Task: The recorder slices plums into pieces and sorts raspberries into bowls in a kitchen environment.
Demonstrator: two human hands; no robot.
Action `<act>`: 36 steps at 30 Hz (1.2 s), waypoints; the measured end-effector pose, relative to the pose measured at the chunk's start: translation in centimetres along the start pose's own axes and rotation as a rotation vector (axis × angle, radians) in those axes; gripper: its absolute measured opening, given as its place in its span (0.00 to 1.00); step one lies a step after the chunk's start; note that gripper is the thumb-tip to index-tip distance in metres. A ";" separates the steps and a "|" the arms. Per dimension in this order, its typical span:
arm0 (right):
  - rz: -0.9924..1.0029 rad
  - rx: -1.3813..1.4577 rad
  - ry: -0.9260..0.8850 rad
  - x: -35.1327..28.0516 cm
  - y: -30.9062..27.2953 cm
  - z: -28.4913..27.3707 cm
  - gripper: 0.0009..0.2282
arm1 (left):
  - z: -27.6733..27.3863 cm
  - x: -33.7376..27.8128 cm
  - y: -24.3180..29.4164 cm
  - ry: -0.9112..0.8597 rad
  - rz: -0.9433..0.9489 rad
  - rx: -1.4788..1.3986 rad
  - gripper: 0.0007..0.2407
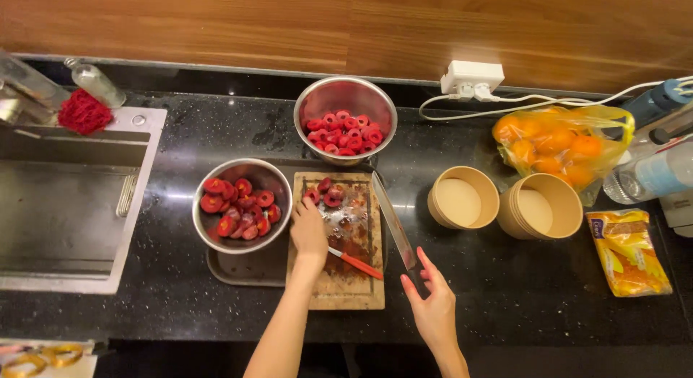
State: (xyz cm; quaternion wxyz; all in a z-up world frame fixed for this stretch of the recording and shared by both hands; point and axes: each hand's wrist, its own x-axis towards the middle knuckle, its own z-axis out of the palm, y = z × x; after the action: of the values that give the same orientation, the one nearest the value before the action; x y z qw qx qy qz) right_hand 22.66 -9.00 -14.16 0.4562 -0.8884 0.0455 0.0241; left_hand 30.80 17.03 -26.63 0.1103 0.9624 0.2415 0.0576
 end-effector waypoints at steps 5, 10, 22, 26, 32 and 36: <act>0.037 0.174 -0.078 -2.9 -0.2 -4.8 0.27 | -6.8 -4.2 1.7 0.099 0.000 -0.305 0.15; -0.121 0.325 -0.184 -7.0 -1.3 -11.2 0.23 | -17.1 -15.5 6.6 -0.212 -0.149 -1.397 0.17; -0.900 0.049 -0.413 -16.0 -5.6 -16.4 0.25 | -23.3 -33.4 8.2 -0.267 -0.425 -2.037 0.17; -0.924 0.064 -0.470 -17.3 -6.3 -16.5 0.25 | -23.4 -35.1 7.1 -0.217 -0.453 -2.045 0.17; -0.920 0.096 -0.538 -18.6 -6.7 -16.7 0.25 | -23.9 -36.0 6.5 -0.148 -0.443 -2.024 0.15; -0.919 0.054 -0.510 -19.0 -6.5 -16.5 0.25 | -24.5 -36.2 6.7 -0.122 -0.433 -2.032 0.14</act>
State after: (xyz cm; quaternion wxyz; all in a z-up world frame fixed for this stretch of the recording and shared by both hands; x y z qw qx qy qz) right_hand 4.48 -17.55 2.35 0.4391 -0.7704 -0.4608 0.0356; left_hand -1.92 -1.44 -3.40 0.8889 0.3533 0.2408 0.1643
